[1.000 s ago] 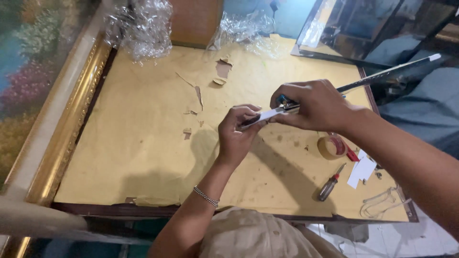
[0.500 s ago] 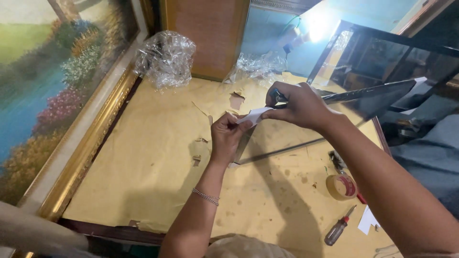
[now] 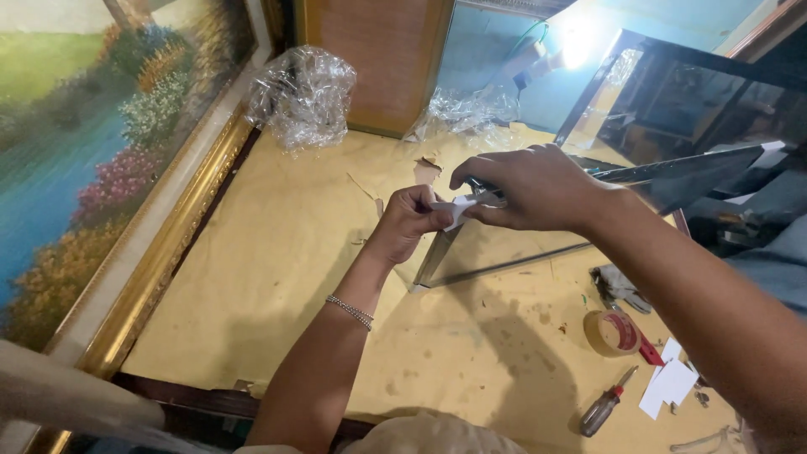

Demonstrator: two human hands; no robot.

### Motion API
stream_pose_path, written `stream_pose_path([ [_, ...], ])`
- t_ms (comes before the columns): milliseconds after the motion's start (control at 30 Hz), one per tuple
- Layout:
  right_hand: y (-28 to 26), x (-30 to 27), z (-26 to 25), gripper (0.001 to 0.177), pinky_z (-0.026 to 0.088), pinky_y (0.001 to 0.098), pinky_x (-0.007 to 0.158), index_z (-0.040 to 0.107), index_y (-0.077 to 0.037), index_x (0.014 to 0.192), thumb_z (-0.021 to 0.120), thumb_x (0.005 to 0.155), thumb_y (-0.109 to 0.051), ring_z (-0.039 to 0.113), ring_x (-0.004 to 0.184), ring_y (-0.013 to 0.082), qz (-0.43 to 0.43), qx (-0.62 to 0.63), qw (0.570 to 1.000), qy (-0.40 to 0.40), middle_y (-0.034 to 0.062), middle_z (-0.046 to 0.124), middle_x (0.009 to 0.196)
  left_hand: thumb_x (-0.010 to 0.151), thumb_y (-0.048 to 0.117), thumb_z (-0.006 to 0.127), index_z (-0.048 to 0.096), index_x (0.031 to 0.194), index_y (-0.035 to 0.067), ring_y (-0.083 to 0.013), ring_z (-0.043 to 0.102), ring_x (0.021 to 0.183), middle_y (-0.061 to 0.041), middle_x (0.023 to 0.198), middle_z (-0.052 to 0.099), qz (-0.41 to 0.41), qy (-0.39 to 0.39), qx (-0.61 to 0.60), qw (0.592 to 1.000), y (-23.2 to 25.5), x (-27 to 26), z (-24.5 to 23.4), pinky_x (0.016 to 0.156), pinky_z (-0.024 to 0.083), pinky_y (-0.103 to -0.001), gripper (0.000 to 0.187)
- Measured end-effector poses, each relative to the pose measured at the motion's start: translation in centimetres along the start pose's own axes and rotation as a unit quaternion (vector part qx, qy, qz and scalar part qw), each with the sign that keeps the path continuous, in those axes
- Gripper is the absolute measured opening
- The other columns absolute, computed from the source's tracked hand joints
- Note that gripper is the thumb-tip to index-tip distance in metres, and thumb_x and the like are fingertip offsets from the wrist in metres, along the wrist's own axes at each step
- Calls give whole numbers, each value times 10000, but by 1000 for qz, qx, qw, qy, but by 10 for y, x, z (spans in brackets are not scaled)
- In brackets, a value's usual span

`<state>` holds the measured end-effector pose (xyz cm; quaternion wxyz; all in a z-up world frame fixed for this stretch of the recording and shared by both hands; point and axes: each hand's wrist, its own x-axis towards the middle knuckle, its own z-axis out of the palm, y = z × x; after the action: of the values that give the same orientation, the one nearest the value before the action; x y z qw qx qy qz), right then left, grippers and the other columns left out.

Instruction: Cleaning a mirror surface with a cloth and applying protective tape and paper to the frame edges.

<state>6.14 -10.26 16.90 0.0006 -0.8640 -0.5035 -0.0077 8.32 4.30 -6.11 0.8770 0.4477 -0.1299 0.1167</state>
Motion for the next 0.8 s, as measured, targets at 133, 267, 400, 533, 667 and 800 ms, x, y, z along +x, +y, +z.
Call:
stream_pose_path([
  [133,8,11,22,290,496,433,609,542,-177,899,600,752,-420,624,726,333,35,79,996,8,49,631,751,645,88,792,508,633,62,-108,614,652,-80,700,620,-22,-1,-6,1000,9,0,3,569,508,-193,285],
  [267,12,6,26,259,486,429,585,564,-181,895,617,749,-389,617,696,335,43,96,994,15,43,612,716,623,25,793,516,636,53,-127,616,646,-101,700,618,-35,-34,-21,999,4,5,-4,561,523,-216,278],
  [400,-4,1,14,293,479,472,590,530,-208,1009,626,758,-327,608,736,368,-40,108,993,19,71,608,775,565,-9,804,559,662,44,-123,623,652,-92,706,630,-59,-92,-11,994,34,1,17,577,529,-210,269],
  [533,-8,-5,1,223,478,468,562,553,-199,956,611,777,-318,599,681,384,-80,68,994,-15,92,572,743,538,-39,808,546,618,70,-72,587,581,-4,606,587,-96,-159,23,982,49,7,22,542,487,-171,295],
  [667,-13,-8,-3,183,483,447,572,562,-152,891,599,787,-297,594,657,376,-90,62,992,-70,77,540,727,482,-49,824,540,656,60,-101,590,554,-23,602,581,-115,-190,32,975,45,9,19,533,496,-188,350],
  [800,-4,-12,15,187,493,453,565,534,-130,836,587,800,-305,593,641,366,-76,36,995,-44,56,522,753,511,6,837,470,818,84,-112,621,603,-27,710,568,-103,-177,1,979,61,-4,35,563,526,-185,484],
])
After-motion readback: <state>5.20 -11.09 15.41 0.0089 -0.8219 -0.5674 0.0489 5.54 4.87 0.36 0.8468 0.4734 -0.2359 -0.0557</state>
